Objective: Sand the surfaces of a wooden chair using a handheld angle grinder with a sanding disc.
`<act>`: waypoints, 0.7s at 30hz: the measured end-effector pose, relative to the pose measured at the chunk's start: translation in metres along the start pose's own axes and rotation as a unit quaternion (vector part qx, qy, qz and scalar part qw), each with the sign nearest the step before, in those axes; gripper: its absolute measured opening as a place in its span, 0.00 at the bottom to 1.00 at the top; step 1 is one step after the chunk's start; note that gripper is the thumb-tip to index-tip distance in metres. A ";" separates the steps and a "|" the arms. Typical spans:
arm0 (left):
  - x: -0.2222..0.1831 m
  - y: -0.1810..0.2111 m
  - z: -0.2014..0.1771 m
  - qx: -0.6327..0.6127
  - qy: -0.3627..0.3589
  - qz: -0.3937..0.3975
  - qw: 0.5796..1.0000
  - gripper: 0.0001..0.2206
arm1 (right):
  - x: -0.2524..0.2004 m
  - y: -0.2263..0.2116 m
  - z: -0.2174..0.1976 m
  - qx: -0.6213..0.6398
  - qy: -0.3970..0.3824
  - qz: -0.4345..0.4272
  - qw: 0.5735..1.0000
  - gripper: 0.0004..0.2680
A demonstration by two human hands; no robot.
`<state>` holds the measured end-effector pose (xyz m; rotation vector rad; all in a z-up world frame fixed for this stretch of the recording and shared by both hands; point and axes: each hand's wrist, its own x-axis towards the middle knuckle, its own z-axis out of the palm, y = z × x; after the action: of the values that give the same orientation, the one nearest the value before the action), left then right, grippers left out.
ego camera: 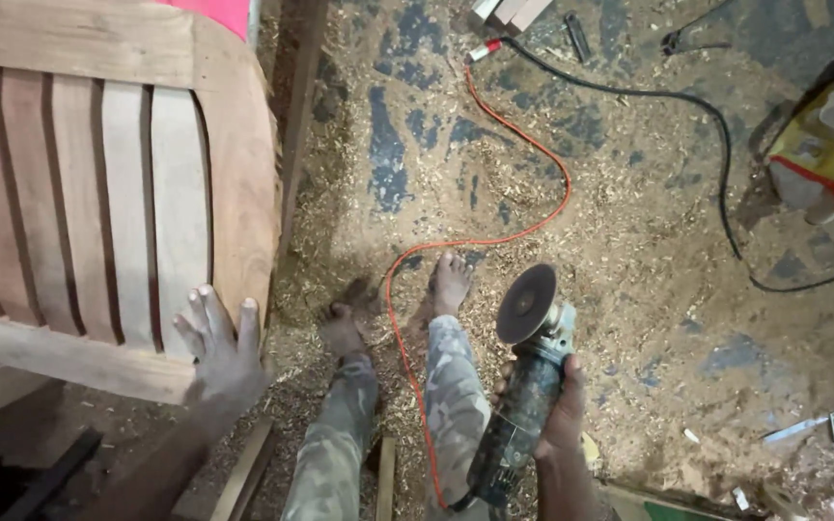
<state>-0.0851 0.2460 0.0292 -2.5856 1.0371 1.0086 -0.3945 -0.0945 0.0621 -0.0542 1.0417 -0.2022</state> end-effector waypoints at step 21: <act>0.024 0.109 0.013 -0.022 0.239 0.089 0.967 0.32 | -0.013 -0.016 -0.011 0.008 -0.002 -0.029 1.000 0.29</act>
<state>-0.1520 0.1572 0.0128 -2.8882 1.3868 0.4404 -0.4128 -0.1070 0.0694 -0.0701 1.0343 -0.2634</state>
